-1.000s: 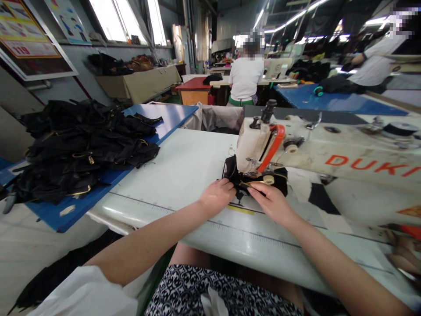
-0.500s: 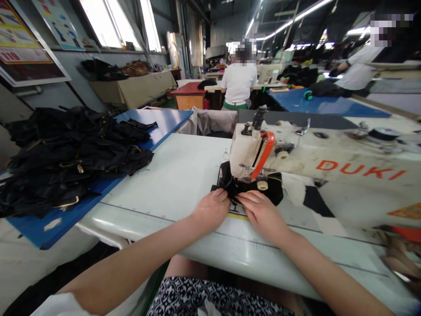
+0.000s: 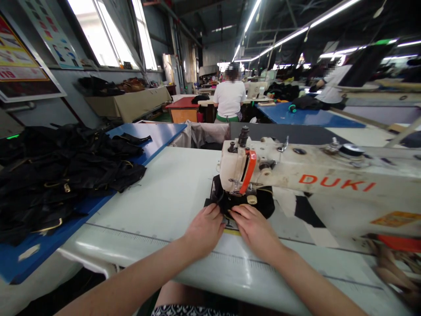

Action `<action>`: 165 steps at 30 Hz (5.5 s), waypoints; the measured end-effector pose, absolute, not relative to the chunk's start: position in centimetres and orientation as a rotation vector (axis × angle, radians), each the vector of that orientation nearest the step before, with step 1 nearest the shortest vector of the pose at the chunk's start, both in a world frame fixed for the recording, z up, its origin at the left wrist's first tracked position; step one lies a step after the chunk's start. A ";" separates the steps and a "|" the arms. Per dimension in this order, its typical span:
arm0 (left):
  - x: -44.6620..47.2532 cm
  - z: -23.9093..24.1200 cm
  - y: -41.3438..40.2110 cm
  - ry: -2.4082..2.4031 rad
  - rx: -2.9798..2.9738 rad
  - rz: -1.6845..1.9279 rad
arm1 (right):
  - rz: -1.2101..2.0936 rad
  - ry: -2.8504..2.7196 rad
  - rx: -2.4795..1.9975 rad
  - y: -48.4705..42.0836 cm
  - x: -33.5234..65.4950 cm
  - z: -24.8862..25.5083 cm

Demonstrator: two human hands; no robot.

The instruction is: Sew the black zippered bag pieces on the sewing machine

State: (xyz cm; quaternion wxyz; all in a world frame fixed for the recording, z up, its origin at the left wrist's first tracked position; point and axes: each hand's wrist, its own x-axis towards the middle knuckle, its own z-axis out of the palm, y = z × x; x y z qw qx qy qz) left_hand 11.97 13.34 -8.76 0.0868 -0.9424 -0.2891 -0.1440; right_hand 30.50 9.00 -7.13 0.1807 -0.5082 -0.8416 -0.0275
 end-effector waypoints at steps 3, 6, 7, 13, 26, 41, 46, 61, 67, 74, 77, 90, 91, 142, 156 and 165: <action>12.0 -8.6 13.3 -0.868 -2.795 -0.430 | -0.086 -2.397 -1.452 9.1 30.4 -7.0; 12.0 -8.5 13.2 -0.793 -2.789 -0.402 | -0.103 -2.418 -1.457 9.2 30.3 -6.9; 12.0 -8.5 13.2 -0.783 -2.793 -0.402 | -0.112 -2.421 -1.459 9.2 30.3 -6.8; 11.8 -8.5 13.0 -0.955 -2.849 -0.500 | -0.152 -2.430 -1.448 9.0 30.1 -6.6; 11.6 -8.7 12.9 -0.996 -2.898 -0.532 | -0.161 -2.417 -1.418 9.0 30.3 -6.8; 11.3 -6.2 16.5 -0.528 -2.815 -0.257 | -0.080 -2.395 -1.441 9.0 30.2 -6.9; 10.4 -6.6 16.3 -0.682 -2.876 -0.348 | -0.104 -2.374 -1.425 8.9 30.1 -7.0; 10.5 -8.0 16.9 -0.653 -2.909 -0.430 | -0.116 -2.352 -1.452 8.8 30.2 -6.7; 10.9 -8.1 17.0 -0.664 -2.907 -0.424 | -0.151 -2.318 -1.472 8.8 30.3 -6.8; 11.1 -7.6 17.0 -0.661 -2.937 -0.412 | -0.181 -2.297 -1.504 8.9 30.2 -7.1; 11.1 -7.5 17.1 -0.678 -2.956 -0.422 | -0.180 -2.305 -1.525 8.8 30.3 -7.2; 11.6 -7.6 17.3 -0.724 -2.957 -0.488 | -0.154 -2.292 -1.557 9.3 30.5 -7.2; 11.6 -7.7 17.3 -0.728 -2.953 -0.490 | -0.149 -2.292 -1.553 9.3 30.5 -7.2; 11.6 -8.0 17.2 -0.759 -2.955 -0.496 | -0.069 -2.260 -1.549 9.2 30.6 -7.2; 11.6 -7.6 16.9 -0.777 -2.958 -0.504 | -0.070 -2.238 -1.521 8.9 30.2 -6.3; 11.4 -8.0 16.7 -0.731 -2.899 -0.563 | -0.078 -2.252 -1.524 8.8 30.2 -6.1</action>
